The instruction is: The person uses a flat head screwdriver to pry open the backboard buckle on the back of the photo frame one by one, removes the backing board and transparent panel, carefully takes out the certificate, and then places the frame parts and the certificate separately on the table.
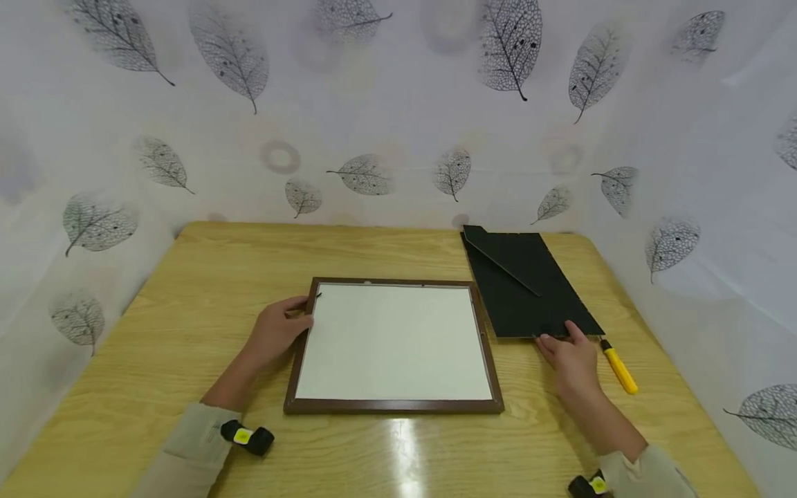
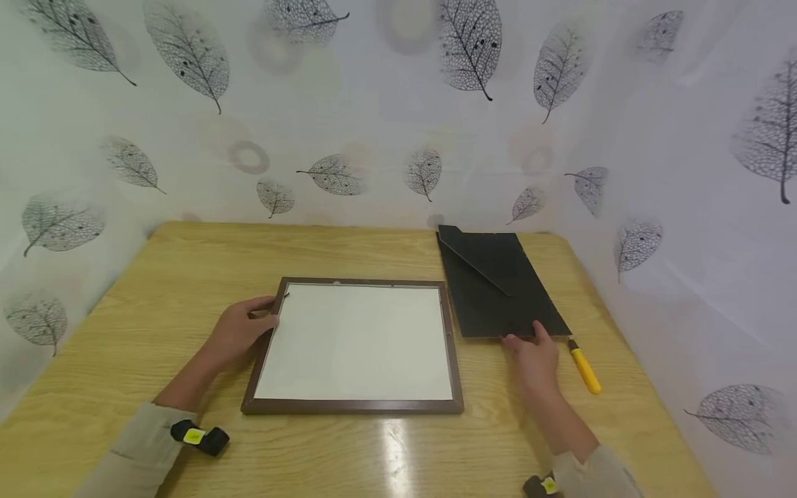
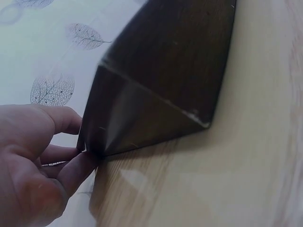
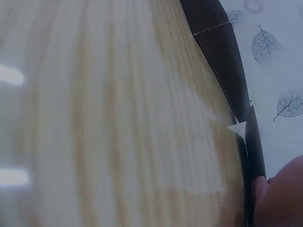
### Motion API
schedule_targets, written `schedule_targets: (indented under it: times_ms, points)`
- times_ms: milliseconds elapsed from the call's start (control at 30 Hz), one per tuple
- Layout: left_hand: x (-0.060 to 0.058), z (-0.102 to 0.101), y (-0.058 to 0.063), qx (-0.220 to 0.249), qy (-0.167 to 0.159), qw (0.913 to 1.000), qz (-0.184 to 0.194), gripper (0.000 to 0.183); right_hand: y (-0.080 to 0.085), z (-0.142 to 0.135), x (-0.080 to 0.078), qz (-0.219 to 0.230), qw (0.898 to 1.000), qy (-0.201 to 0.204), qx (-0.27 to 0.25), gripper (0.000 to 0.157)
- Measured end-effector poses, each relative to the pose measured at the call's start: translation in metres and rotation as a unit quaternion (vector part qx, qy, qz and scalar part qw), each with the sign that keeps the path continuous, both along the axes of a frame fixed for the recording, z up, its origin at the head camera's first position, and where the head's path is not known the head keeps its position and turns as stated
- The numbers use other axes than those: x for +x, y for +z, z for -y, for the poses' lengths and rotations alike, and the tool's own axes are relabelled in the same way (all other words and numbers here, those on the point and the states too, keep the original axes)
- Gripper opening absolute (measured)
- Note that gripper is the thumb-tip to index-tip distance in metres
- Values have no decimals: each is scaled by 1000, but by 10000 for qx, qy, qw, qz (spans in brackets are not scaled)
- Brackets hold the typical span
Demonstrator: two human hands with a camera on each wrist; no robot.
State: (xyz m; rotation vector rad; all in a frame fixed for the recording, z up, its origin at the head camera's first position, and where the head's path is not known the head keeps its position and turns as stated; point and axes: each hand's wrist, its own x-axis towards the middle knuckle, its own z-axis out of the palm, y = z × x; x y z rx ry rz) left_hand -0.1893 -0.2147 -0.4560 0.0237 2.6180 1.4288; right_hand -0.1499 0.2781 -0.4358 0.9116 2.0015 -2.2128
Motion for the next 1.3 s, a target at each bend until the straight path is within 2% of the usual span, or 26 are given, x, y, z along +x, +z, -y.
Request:
schedule_targets:
  times_ms: [267,533,667,800,933,1300]
  points:
    - [2,-1,4,-16,-21,10000,20,57,-4,6,2,-85,9995,32,297,85]
    - [1,1,4,-19,-59,10000,24,58,-3,2,0,-151,9990,373,205,87]
    - [0,2,3,16,-61,10000,52,58,0,-1,-1,59,9958,608,686,87]
    - [1,3,2,14,-55,10000,45,58,1,-5,-2,295,9868,928,1291,87]
    - [1,5,2,53,-49,10000,37,57,2,-8,-5,408,9789,1157,1633,86]
    - [1,4,4,-25,-28,10000,42,58,-1,-13,-7,368,9808,1135,1542,89]
